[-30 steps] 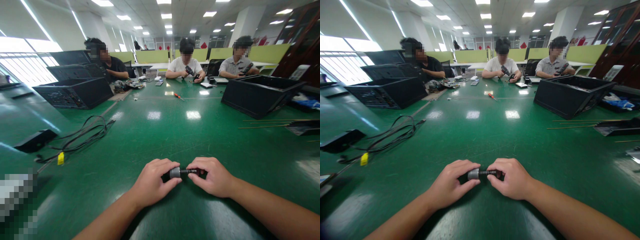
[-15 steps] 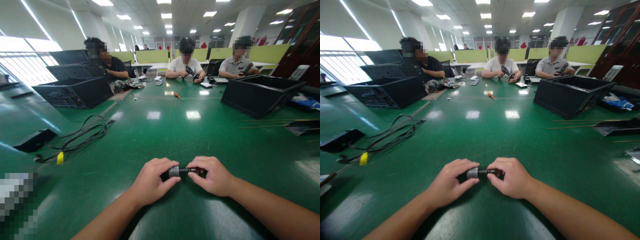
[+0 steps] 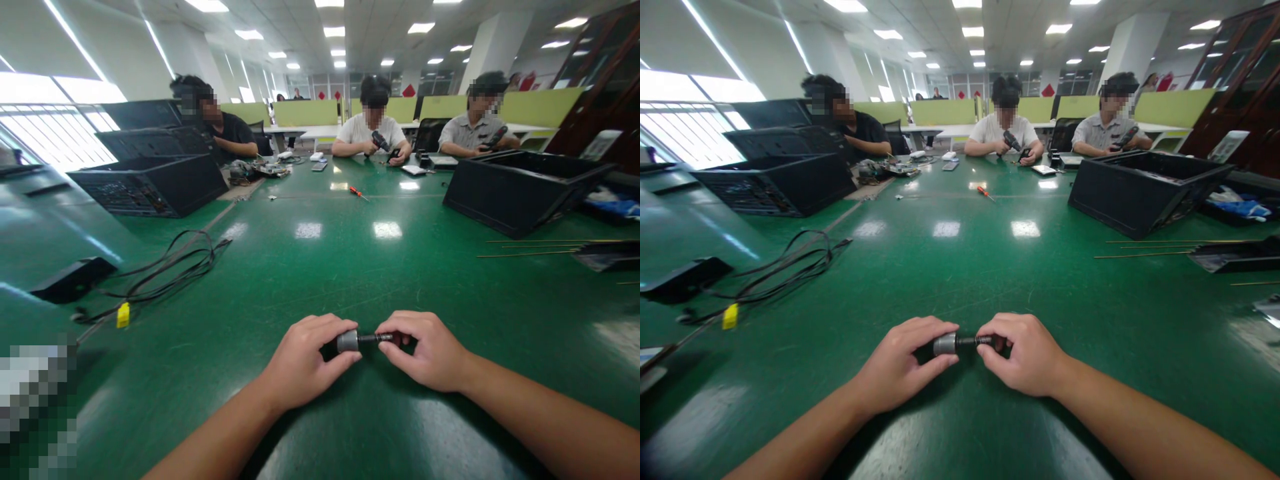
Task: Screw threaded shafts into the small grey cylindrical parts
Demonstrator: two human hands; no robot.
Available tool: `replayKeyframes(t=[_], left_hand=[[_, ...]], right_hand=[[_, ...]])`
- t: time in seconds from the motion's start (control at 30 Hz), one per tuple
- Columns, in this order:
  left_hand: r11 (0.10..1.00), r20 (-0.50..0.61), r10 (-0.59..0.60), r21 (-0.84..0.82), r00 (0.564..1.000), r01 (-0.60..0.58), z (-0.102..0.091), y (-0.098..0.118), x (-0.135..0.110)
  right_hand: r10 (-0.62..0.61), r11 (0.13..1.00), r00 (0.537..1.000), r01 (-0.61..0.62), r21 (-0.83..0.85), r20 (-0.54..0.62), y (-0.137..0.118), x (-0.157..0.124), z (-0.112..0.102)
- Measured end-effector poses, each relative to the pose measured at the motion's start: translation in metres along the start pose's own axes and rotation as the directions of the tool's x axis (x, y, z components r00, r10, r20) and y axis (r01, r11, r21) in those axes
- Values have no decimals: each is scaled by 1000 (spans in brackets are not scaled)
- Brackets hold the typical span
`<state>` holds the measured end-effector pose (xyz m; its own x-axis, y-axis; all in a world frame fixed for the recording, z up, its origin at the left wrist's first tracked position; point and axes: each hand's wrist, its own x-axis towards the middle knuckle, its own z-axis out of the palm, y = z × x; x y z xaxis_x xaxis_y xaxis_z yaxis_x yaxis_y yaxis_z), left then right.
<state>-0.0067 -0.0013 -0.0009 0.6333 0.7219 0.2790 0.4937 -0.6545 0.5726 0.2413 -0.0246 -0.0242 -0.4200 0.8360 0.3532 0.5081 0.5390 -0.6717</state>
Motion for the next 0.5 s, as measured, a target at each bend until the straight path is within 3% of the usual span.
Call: replayKeyframes(t=[0.5], left_hand=[[1000, -27, -4, -4, 1000, 4, 0, -3, -1]], right_hand=[[17, 1000, 1000, -17, -10, -11, -1, 2, -2]])
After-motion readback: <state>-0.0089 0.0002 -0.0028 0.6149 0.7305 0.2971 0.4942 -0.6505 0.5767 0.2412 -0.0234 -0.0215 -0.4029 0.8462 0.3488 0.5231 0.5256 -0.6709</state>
